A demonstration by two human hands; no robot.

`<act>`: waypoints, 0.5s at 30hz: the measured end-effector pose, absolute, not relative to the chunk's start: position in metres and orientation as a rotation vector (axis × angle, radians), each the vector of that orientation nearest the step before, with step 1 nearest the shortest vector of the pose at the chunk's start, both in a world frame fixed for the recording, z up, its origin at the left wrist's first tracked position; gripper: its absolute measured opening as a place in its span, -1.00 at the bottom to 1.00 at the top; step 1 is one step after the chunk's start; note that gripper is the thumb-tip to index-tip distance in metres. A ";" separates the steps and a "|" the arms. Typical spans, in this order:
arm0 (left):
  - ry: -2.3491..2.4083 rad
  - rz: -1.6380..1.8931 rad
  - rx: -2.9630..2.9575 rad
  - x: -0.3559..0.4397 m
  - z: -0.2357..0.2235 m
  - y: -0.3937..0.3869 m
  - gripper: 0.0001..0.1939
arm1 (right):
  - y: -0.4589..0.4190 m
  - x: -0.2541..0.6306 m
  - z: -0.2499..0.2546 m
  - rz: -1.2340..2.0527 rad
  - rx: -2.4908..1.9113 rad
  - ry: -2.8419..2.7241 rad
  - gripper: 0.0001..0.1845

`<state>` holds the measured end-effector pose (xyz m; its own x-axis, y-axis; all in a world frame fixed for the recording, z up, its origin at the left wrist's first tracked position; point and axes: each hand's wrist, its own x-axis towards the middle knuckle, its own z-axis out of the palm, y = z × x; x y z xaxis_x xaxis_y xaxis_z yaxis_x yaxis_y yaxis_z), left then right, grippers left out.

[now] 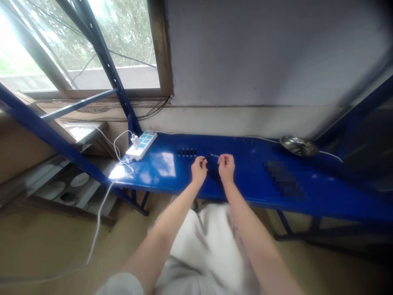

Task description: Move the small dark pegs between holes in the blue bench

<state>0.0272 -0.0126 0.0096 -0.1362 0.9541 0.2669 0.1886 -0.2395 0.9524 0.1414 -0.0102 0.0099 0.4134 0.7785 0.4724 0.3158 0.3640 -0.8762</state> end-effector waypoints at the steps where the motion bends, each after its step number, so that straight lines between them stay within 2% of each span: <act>1: 1.326 1.447 1.440 0.027 0.008 -0.012 -0.82 | -0.010 0.142 0.010 0.405 -1.225 -1.165 -0.73; 11: 1.337 1.474 1.427 0.028 0.003 -0.009 -0.64 | -0.011 0.142 0.007 0.445 -1.233 -1.306 -0.73; 15: 1.258 1.434 1.554 0.028 0.002 -0.010 -0.65 | -0.010 0.143 0.006 0.480 -1.252 -1.360 -0.70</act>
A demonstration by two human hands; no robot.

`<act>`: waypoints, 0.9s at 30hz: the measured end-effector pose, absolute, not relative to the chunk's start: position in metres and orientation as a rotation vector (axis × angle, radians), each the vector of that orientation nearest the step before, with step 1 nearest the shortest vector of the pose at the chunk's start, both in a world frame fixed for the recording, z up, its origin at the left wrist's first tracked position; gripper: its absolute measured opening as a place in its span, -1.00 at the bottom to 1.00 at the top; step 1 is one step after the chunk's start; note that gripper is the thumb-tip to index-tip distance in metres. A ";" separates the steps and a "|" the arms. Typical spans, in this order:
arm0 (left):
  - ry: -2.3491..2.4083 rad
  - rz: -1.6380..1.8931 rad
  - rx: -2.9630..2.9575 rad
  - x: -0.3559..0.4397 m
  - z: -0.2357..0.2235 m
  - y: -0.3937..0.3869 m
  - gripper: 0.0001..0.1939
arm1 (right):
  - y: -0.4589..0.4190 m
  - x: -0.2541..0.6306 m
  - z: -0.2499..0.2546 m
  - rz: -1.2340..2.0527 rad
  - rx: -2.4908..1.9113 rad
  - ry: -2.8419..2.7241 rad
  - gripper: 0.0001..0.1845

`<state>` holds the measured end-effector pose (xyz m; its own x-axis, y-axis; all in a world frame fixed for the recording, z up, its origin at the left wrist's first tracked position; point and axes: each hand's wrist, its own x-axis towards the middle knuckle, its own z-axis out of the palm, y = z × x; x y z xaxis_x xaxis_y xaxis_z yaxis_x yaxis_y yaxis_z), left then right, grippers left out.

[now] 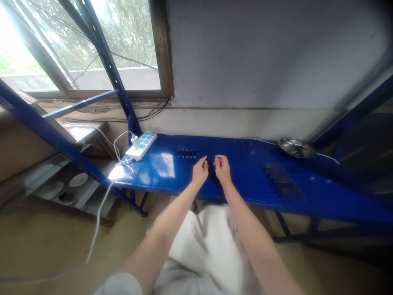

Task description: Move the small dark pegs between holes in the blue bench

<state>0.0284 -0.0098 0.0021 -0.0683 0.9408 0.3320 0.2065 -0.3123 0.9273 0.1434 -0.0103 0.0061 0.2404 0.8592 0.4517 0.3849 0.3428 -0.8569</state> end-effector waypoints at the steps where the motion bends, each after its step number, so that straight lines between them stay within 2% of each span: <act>1: 1.242 1.428 1.580 0.028 0.003 -0.010 -0.66 | -0.010 0.143 0.006 0.487 -1.258 -1.379 -0.69; 10: 1.173 1.502 1.729 0.030 0.012 -0.020 -0.55 | -0.009 0.138 0.004 0.492 -1.286 -1.661 -0.71; 16: 1.115 1.514 1.755 0.030 0.018 -0.024 -0.57 | 0.008 0.138 0.004 0.337 -1.376 -1.659 -0.78; 22: 1.346 1.756 1.270 0.024 0.013 -0.016 -0.68 | 0.041 0.130 0.006 0.504 -1.549 -1.547 -0.86; 27: 1.393 1.769 1.135 0.020 0.011 -0.013 -0.78 | 0.059 0.117 0.007 0.517 -1.609 -1.637 -0.92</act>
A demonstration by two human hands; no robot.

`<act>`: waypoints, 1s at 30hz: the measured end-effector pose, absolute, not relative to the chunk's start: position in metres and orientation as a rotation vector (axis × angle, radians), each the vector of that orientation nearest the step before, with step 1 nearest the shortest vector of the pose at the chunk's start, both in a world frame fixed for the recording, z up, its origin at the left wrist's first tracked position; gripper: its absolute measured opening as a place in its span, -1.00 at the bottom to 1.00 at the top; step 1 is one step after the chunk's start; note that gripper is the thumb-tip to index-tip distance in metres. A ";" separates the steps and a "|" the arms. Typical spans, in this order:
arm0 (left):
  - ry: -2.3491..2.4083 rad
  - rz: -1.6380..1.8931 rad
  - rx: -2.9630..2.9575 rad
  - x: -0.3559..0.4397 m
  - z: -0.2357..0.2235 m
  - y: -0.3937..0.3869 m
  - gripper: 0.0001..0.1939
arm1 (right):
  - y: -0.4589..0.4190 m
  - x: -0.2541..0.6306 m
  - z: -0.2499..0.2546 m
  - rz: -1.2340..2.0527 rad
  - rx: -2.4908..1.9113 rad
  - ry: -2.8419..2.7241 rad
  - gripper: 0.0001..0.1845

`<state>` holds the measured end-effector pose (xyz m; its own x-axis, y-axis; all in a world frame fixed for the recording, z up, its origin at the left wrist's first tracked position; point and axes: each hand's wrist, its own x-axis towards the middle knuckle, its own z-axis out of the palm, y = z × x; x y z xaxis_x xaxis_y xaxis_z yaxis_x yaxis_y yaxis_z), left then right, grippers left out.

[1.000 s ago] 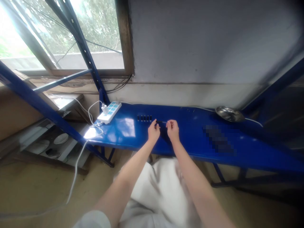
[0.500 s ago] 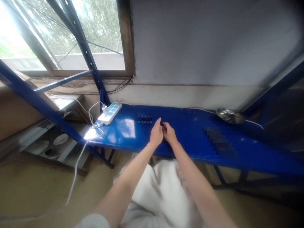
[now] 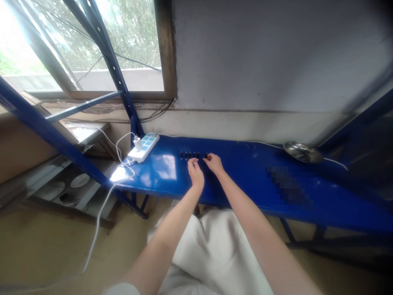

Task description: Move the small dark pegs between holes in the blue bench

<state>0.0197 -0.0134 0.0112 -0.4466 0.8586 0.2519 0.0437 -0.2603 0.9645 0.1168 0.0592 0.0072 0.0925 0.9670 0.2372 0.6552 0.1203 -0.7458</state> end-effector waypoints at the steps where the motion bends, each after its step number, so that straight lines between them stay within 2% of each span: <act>1: 1.395 1.763 1.127 0.019 0.011 -0.013 -0.79 | 0.061 0.115 0.007 0.508 -1.628 -1.648 -0.92; 9: 1.414 1.757 1.055 0.019 0.012 -0.012 -0.82 | 0.068 0.110 0.004 0.498 -1.775 -1.704 -0.88; 15: 1.385 1.753 1.023 0.019 0.014 -0.012 -0.81 | 0.040 0.121 0.015 0.504 -1.643 -1.534 -0.53; 21: 1.295 1.645 1.040 0.019 0.015 -0.015 -0.64 | -0.007 0.127 0.015 0.342 -1.351 -1.049 -0.68; 30: 1.326 1.646 1.098 0.018 0.011 -0.016 -0.64 | -0.018 0.123 0.014 0.296 -1.358 -1.033 -0.71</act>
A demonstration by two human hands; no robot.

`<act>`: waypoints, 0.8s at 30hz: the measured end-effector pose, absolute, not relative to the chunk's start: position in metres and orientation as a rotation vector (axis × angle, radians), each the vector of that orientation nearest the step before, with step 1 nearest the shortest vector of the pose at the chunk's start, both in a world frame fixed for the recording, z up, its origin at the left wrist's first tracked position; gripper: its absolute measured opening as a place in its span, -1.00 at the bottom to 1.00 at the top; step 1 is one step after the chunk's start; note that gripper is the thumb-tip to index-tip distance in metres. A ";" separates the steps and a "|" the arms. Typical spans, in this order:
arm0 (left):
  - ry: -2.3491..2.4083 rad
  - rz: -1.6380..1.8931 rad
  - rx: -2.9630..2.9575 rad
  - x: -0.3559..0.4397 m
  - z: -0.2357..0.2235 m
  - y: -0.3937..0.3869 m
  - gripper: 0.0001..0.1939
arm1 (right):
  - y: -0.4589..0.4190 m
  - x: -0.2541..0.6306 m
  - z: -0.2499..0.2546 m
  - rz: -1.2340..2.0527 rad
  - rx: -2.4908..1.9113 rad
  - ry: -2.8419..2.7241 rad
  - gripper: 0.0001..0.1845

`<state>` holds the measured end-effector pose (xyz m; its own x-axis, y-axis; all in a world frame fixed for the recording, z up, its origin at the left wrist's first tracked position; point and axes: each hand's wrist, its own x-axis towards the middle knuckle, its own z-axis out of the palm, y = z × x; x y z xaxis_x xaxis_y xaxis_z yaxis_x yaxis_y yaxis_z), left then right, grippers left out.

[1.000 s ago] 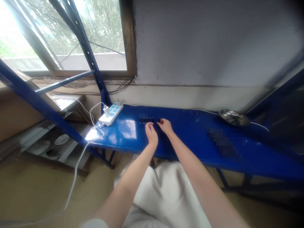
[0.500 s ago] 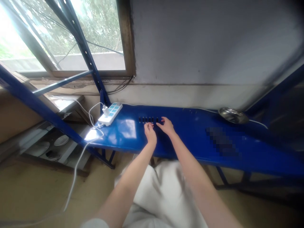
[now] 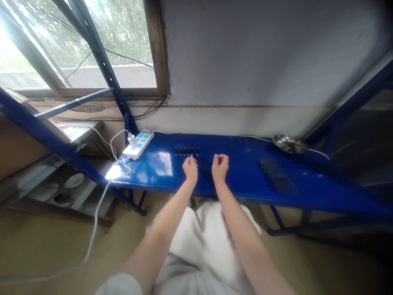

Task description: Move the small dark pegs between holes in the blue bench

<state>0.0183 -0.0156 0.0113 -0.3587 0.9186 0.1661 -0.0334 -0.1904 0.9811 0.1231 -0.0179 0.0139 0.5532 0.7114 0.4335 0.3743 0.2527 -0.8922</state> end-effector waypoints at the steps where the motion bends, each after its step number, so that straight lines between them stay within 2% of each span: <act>1: 1.334 1.649 1.106 0.018 0.011 -0.015 -0.64 | -0.018 0.123 0.014 0.292 -1.358 -1.038 -0.71; 24: 1.339 1.654 1.100 0.018 0.005 -0.012 -0.66 | -0.015 0.124 0.008 0.353 -1.376 -1.118 -0.66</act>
<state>0.0182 -0.0119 0.0046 -0.3690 0.9137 0.1703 -0.0236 -0.1924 0.9810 0.1244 -0.0154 0.0082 0.4809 0.7712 0.4171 0.3912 0.2370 -0.8893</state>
